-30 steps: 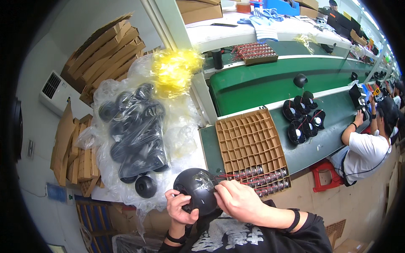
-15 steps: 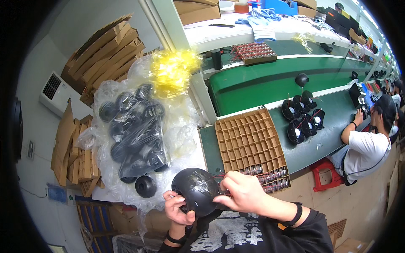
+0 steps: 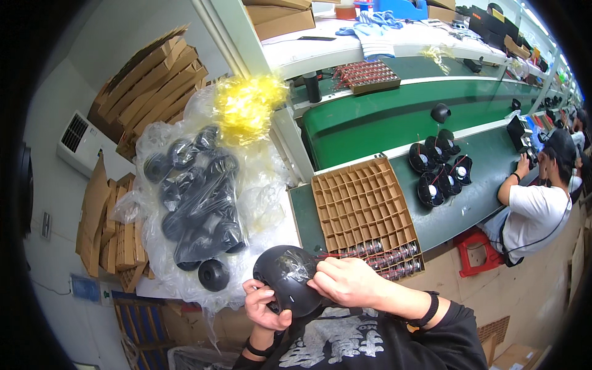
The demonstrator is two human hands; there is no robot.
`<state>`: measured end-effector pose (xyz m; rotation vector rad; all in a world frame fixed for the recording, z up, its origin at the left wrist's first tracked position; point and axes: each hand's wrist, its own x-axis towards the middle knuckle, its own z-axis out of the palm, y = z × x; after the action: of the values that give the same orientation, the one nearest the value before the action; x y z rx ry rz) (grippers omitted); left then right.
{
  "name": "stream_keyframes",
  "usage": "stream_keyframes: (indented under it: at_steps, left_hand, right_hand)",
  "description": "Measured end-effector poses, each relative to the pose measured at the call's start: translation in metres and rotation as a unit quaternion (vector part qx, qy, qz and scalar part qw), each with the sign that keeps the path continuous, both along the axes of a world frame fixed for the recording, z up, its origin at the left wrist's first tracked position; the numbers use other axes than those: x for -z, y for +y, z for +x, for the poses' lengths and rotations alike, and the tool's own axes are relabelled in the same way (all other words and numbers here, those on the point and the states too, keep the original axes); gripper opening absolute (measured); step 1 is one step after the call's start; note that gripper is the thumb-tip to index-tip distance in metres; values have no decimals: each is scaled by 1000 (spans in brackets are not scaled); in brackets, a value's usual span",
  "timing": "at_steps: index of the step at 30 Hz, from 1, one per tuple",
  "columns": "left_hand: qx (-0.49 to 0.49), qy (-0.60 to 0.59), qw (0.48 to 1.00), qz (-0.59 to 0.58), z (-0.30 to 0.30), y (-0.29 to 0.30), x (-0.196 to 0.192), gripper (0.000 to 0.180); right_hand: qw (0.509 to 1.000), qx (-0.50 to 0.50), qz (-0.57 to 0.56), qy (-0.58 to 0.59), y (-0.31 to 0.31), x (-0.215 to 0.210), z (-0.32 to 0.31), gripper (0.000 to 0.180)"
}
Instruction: Manually assembling electronic components into black plastic housings on a factory production line.
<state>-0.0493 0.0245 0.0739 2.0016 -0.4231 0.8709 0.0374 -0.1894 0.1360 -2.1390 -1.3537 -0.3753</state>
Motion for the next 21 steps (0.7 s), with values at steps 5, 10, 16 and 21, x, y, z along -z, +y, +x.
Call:
stream_keyframes:
  at_steps: [5,10,16,21]
  left_hand:
    - [-14,-39,997,62,3,3,-2,50]
    - [-59,102,990,79,7,-1,-1,62]
    - [47,326,849,-412,64,-28,28,44]
    - [-4,335,891,-306,74,-16,35,38]
  right_hand:
    - [999,-31,9,-14,-2,3,-1,25]
    - [998,-23,-32,-55,1,1,4,21]
    - [986,-4,-151,-64,20,44,0,10]
    - [990,-5,-8,138,28,65,5,16]
